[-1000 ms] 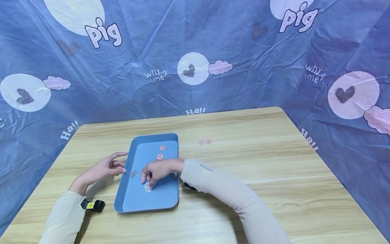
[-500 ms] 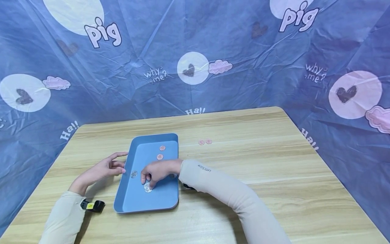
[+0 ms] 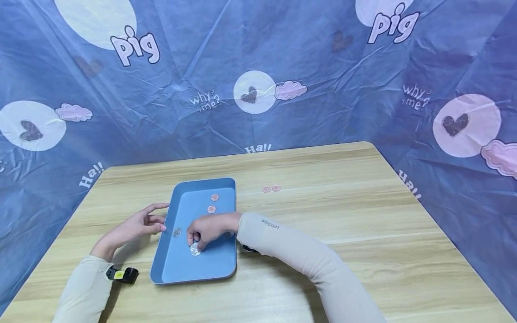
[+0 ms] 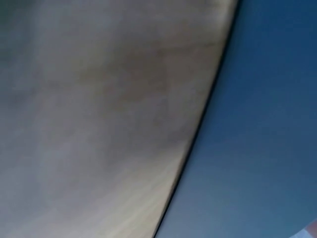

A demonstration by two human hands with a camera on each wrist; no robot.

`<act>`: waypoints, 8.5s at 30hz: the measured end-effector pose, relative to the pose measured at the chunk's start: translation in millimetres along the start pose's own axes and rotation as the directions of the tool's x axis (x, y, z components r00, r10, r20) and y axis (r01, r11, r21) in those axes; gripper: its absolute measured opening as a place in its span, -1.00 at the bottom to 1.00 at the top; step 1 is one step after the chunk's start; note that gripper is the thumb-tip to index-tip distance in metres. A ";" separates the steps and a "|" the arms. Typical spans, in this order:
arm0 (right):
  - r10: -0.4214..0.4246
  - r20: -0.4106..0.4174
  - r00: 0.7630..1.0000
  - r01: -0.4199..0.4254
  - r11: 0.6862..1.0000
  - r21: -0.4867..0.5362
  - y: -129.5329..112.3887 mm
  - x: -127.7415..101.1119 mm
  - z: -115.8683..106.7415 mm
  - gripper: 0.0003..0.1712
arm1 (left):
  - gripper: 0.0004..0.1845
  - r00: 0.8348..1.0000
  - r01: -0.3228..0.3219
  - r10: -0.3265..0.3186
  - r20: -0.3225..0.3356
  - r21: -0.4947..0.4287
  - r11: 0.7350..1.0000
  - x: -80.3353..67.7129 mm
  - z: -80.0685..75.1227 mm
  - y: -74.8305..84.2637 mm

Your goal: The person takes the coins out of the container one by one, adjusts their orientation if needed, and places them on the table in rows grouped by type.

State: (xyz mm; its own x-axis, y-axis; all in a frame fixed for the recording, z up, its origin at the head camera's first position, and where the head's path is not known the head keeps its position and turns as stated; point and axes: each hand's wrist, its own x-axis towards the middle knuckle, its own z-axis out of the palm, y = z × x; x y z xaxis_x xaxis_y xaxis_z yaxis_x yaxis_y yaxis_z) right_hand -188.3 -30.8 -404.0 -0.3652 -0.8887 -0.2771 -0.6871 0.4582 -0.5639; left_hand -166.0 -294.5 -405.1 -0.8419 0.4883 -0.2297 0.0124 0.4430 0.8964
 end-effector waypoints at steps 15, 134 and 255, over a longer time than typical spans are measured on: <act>-0.005 0.025 1.000 0.005 1.000 -0.005 -1.8 -2.1 -2.1 -0.77 | -0.17 1.000 -0.003 0.003 0.003 0.002 1.000 -0.4 0.3 1.7; 0.018 -0.023 1.000 -0.023 0.967 -0.255 -2.8 -20.1 -20.2 -0.82 | -0.17 1.000 0.017 -0.017 -0.011 0.015 1.000 1.3 0.8 1.2; 0.214 -0.264 0.941 -0.202 0.977 0.074 132.2 -152.0 -37.3 -0.79 | -0.16 1.000 0.023 -0.023 -0.004 -0.030 0.999 0.9 0.3 1.2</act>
State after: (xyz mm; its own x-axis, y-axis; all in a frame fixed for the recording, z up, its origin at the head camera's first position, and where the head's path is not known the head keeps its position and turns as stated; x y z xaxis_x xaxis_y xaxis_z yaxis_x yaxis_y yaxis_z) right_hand -247.1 165.4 -407.4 -0.6562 -0.7337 -0.1764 -0.5511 0.6256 -0.5521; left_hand -166.5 -293.3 -404.3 -0.8443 0.4747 -0.2486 -0.0229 0.4315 0.9018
